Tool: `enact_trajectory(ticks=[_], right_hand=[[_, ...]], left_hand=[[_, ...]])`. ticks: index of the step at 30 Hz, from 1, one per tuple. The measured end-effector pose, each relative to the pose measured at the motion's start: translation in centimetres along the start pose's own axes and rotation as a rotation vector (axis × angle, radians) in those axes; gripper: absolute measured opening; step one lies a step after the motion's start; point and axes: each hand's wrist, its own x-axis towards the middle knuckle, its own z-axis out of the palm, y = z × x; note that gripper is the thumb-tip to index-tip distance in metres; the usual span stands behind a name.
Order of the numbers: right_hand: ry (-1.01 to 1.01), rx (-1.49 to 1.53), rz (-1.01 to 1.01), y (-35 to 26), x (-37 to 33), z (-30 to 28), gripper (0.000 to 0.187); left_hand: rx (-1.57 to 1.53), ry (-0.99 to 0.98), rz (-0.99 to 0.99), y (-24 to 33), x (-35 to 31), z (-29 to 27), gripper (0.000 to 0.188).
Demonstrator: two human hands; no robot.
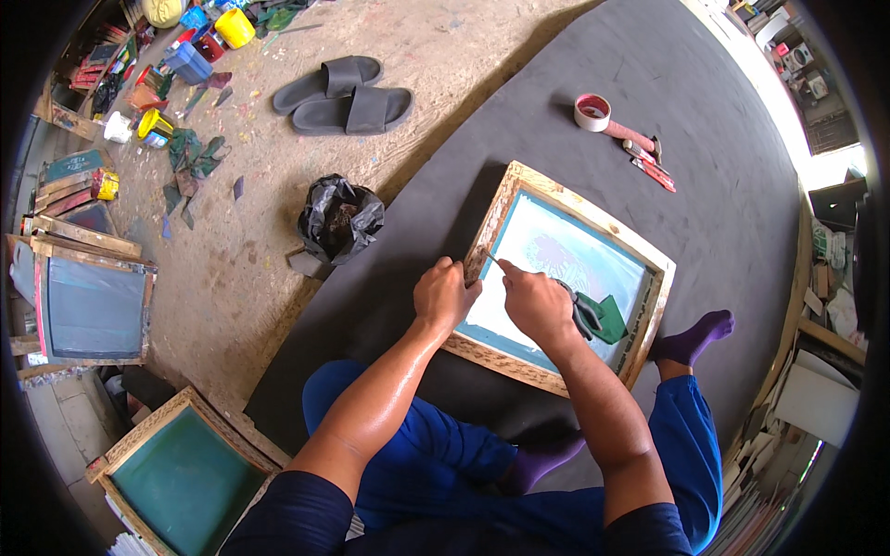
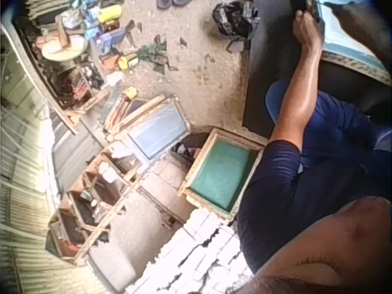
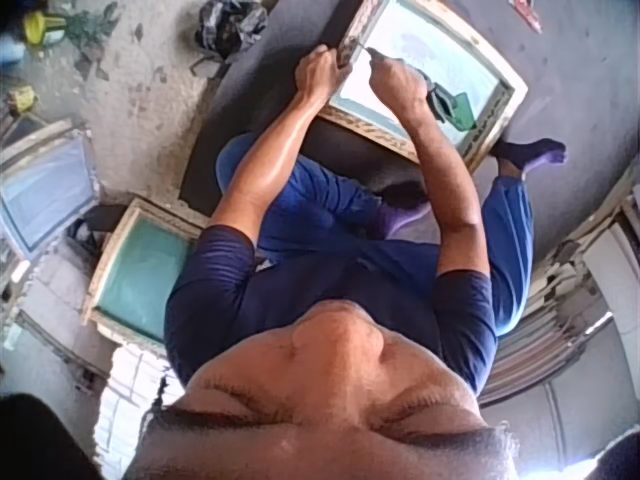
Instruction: The person sits on the floor and uses a small metal tool to scrape or adjust the edge of a wooden screen printing frame. The person repeatedly works along the frame's perimeter, occasionally pausing to reposition the tool.
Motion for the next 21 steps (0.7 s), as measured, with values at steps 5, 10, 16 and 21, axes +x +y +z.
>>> enact_trajectory(ticks=[5, 10, 16, 21], right_hand=[[-0.173, -0.165, 0.084, -3.5, 0.2, -0.7, 0.044], [0.007, 0.220, 0.009, 1.3, 0.8, 2.9, 0.042], [0.019, 0.162, 0.029, 0.4, 0.2, 1.9, 0.036], [0.047, 0.557, 0.096, 4.2, 0.8, 3.8, 0.033]], left_hand=[[-0.019, 0.088, 0.083, -0.9, 0.0, 1.5, 0.030], [0.007, 0.065, 0.063, -0.4, 0.1, 1.2, 0.030], [-0.043, 0.025, 0.057, -0.4, 0.1, 0.3, 0.032], [-0.017, 0.007, 0.032, -0.5, 0.0, 0.4, 0.036]])
